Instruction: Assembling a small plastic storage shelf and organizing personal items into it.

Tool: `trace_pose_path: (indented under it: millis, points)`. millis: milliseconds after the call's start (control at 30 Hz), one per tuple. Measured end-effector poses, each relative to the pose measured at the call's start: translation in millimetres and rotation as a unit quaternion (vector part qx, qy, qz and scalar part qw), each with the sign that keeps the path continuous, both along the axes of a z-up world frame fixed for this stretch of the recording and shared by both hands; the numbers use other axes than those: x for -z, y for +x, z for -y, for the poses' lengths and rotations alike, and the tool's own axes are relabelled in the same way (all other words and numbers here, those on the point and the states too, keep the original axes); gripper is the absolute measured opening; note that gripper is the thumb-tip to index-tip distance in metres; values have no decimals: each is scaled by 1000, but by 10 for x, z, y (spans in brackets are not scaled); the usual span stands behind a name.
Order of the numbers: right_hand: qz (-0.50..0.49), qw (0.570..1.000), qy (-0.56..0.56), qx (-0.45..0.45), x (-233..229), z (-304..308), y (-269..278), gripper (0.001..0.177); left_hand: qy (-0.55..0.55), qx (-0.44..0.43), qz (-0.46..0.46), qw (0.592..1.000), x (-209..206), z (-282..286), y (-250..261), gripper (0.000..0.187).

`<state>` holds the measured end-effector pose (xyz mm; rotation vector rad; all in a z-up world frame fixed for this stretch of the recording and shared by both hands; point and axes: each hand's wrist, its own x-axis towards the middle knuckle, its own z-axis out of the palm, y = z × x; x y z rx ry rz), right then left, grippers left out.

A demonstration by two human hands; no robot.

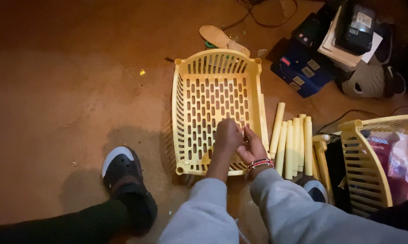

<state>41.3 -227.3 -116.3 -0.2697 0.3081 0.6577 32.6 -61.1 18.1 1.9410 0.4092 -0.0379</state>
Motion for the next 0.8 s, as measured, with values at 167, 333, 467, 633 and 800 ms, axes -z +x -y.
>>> trace_pose_path:
  millis: [167,333,467,633,800]
  points:
    - [-109,976,-184,40,-630,-275,-20,22,78,22,23,996,126,199,-93,17]
    - [-69,990,-122,16,-664,-290,-9,24,42,15,-44,998,-155,158,-186,7]
    - [-140,981,-125,49,-796,-244,31,19,95,-97,97,986,-283,21,-210,13]
    - [-138,983,-74,96,-880,-118,127,12,174,-25,54,983,339,168,-308,31]
    - [-152,986,-20,59,-1013,-97,184,14,292,112,207,927,1223,604,-479,44]
